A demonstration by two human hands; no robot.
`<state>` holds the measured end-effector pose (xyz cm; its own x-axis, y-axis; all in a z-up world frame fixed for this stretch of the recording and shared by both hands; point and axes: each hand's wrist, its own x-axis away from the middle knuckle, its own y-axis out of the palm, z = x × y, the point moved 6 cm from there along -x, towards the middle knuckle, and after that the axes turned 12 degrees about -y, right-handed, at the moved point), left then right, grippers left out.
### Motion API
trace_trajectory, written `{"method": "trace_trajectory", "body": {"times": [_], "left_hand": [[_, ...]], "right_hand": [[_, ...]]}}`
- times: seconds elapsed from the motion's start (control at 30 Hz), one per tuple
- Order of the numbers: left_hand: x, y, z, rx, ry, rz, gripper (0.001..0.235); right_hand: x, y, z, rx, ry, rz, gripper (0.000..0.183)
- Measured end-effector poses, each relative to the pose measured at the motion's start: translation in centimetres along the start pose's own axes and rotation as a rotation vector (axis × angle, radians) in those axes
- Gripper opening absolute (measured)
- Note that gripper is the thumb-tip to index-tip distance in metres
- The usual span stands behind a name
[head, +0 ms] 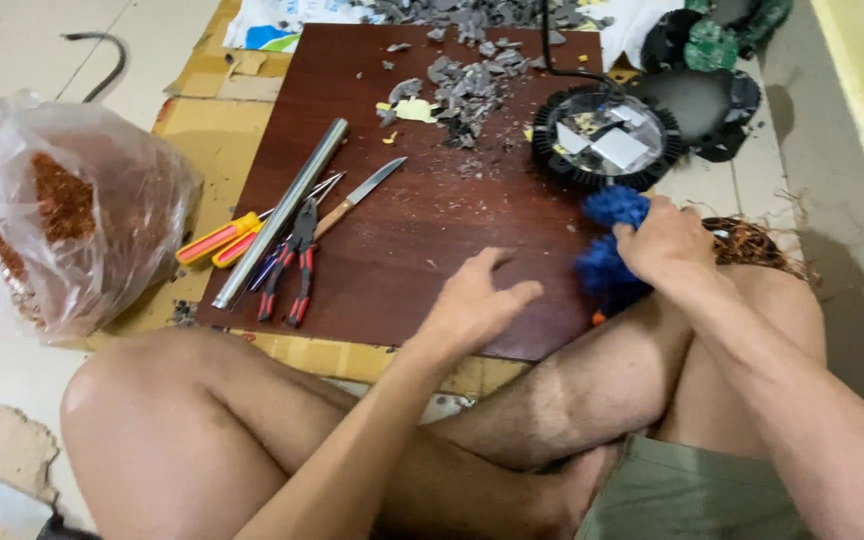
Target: The person sits on the floor and uses pliers to strip insulation from copper wires. They then use a blue cloth to wipe the wooden work surface and a disassembled motor component.
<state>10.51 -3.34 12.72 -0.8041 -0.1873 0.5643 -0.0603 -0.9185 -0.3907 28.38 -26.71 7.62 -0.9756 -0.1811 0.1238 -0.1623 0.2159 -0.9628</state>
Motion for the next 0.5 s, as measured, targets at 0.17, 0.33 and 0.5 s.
{"method": "trace_trajectory", "body": {"times": [0.17, 0.33, 0.5], "left_hand": [[-0.4, -3.8, -9.6, -0.017, -0.187, 0.073, 0.061], [-0.6, -3.7, -12.5, -0.038, -0.269, 0.148, 0.050], [-1.4, -1.7, -11.8, -0.073, -0.203, 0.136, 0.044]], "right_hand": [[-7.1, 8.6, -1.7, 0.135, 0.150, -0.155, 0.063], [-8.3, 9.6, -11.1, 0.121, -0.166, -0.261, 0.075], [4.0, -2.9, -19.1, -0.121, -0.409, 0.168, 0.045]]}}
